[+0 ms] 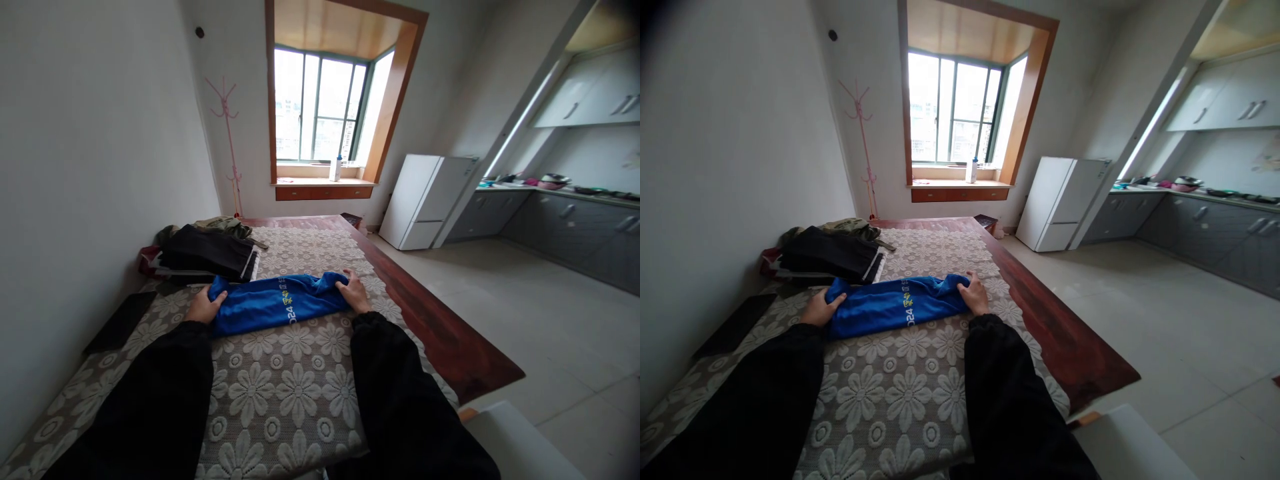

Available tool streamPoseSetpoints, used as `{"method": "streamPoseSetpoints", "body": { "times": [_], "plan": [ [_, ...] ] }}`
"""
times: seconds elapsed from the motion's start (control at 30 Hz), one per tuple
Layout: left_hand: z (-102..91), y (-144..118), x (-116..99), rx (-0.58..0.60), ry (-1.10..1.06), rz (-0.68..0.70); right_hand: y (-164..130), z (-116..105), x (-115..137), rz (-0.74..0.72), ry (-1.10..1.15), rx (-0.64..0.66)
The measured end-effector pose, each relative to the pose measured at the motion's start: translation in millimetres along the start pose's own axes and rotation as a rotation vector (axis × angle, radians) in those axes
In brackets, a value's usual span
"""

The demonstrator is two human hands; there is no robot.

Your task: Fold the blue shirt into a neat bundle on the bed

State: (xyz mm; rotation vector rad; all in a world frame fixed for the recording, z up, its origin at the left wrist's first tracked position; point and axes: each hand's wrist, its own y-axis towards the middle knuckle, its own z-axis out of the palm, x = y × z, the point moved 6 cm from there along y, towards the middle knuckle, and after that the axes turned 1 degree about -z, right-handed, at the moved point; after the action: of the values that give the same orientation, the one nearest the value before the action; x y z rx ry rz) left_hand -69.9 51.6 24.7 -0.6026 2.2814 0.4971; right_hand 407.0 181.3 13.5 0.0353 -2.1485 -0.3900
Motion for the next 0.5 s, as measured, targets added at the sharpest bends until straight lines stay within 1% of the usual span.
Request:
{"method": "streamPoseSetpoints", "body": {
  "times": [0.1, 0.27, 0.4, 0.5],
  "plan": [
    [1.2, -2.3, -2.7, 0.006, 0.029, 0.023, 0.7, 4.9, 2.7, -0.051, -0.062, -0.010],
    [-4.3, -0.9, -0.7, -0.016, 0.094, 0.020, 2.5, -3.0, 0.0, -0.073, -0.169, -0.067],
    [-8.2, -1.3, 4.9, -0.004, 0.156, -0.022, -4.6, -3.1, -0.1, -0.101, -0.258, -0.032],
    [-10.9, -3.3, 4.9, -0.015, 0.164, -0.024, -8.5, -0.6, 9.3, -0.165, -0.342, -0.018]
  ]
}}
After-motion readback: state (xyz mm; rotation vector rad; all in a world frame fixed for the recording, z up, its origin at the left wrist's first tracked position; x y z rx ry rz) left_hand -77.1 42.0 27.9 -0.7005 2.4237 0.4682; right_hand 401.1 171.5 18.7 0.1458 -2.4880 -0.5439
